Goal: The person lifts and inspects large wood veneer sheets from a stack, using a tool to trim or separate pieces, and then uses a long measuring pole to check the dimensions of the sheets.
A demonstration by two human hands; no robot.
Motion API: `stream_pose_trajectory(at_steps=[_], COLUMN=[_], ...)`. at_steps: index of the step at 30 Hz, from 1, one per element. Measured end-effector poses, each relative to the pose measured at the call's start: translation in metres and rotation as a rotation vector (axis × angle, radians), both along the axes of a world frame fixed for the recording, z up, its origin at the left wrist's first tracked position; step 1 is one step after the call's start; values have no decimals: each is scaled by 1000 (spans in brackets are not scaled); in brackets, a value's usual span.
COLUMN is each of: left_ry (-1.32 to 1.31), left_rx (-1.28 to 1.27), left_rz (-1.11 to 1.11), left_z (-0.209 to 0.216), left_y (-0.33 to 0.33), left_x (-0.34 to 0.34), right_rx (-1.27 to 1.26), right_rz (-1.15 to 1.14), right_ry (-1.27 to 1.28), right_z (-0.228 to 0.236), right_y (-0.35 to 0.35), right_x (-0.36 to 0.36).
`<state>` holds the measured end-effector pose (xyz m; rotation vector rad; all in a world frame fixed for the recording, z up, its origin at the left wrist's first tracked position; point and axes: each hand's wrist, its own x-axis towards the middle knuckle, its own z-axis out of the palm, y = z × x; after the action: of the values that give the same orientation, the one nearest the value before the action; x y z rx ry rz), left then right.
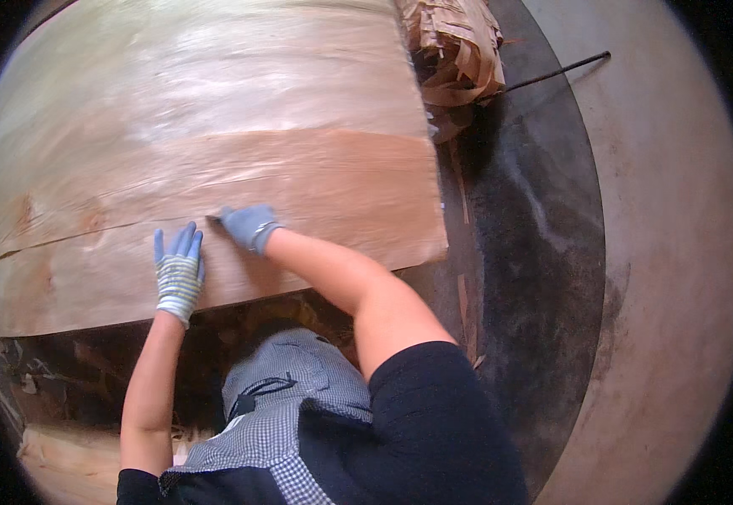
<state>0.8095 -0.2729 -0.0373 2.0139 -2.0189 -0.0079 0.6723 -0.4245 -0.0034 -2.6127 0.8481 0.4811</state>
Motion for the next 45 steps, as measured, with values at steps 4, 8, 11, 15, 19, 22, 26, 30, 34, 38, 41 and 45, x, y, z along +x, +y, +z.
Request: stream_pose_trajectory(at_steps=[4,8,11,15,19,22,26,30,34,38,41,45], left_ry=[-58,-166,-168,-259,-298,-323,-231,-154,-209,-252,-225,-216], left_rx=[93,74,13,112,416,579,706,761,679,655,695,641], left_rz=[265,256,349,410,546,628,811,837,775,766,779,718], left_z=[-7,-22,-27,-22,-15,-10,-2,-2,-4,3,12,18], left_y=[-27,-31,-36,-41,-47,-53,-61,-61,-56,-57,-62,-65], left_x=[-37,-36,-50,-62,-64,-73,-83,-84,-86,-92,-95,-94], right_rx=[-5,52,-42,-89,-18,130,419,841,1077,968,-44,-165], right_rz=[97,14,-24,-218,-459,-695,-914,-1196,-1279,-1011,-590,-350], right_ry=[6,-115,-251,410,309,-298,-676,-764,-827,-746,-306,-604], right_z=[2,-17,-20,-3,-9,-32,-41,-7,25,51,77,76], right_y=[-26,-101,-164,-227,-219,-208,-217,-227,-254,-304,-321,-316], right_x=[-27,-172,-333,-528,-599,-565,-483,-447,-419,-392,-396,-338])
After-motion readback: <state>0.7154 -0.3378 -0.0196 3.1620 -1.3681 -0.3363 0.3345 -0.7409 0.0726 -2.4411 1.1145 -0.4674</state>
